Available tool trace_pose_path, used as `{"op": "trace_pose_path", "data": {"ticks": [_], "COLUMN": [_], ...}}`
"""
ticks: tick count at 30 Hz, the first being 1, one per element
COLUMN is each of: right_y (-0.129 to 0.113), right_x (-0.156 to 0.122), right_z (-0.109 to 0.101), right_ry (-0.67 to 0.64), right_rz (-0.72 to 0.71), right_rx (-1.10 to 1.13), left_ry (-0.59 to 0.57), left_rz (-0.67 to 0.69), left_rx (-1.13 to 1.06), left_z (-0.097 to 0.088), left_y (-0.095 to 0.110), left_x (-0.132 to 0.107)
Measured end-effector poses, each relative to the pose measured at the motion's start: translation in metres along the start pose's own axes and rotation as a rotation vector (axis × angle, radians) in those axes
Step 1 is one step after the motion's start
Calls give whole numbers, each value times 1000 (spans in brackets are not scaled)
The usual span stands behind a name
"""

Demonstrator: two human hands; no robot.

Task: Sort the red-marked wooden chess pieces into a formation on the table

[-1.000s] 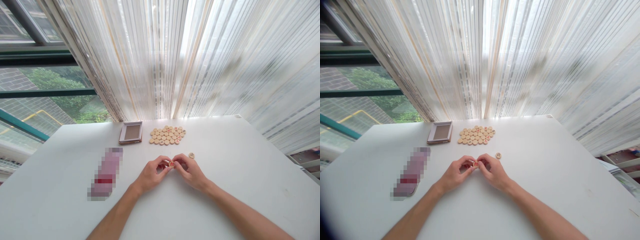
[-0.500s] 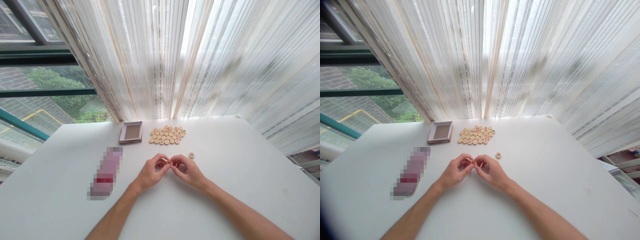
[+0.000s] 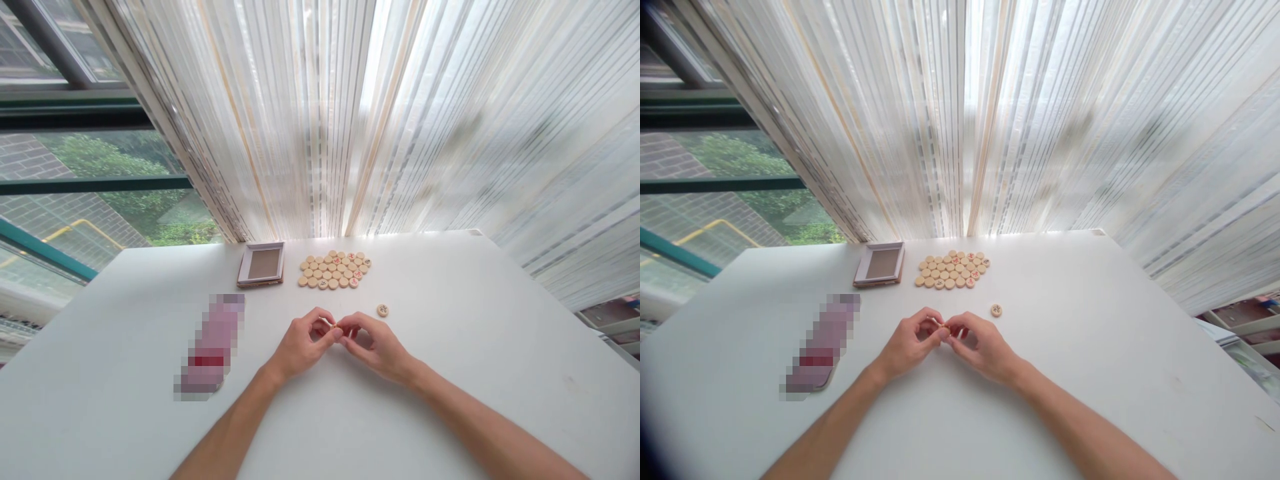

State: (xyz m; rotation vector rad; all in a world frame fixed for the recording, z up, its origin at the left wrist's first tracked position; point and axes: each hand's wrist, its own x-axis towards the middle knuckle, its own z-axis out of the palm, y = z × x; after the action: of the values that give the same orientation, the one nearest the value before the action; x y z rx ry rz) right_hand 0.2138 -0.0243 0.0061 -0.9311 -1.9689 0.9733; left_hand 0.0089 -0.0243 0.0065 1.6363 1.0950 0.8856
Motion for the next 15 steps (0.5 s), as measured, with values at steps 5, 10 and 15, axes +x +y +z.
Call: {"op": "trace_pose_path", "data": {"ticks": [5,10,15], "right_y": [1,1,2], "right_x": [0,-1,0], "right_z": [0,0,-1], "right_ry": [-15,-14,-1], "right_rz": [-11,-4,2], "right_rx": [-6,-6,7], "left_ry": [-3,4,2], "left_rz": [-3,-6,-11], "left_rx": [-22,-21,-18], "left_z": [1,1,0], "left_y": [0,1,3], "left_x": [0,0,0]}}
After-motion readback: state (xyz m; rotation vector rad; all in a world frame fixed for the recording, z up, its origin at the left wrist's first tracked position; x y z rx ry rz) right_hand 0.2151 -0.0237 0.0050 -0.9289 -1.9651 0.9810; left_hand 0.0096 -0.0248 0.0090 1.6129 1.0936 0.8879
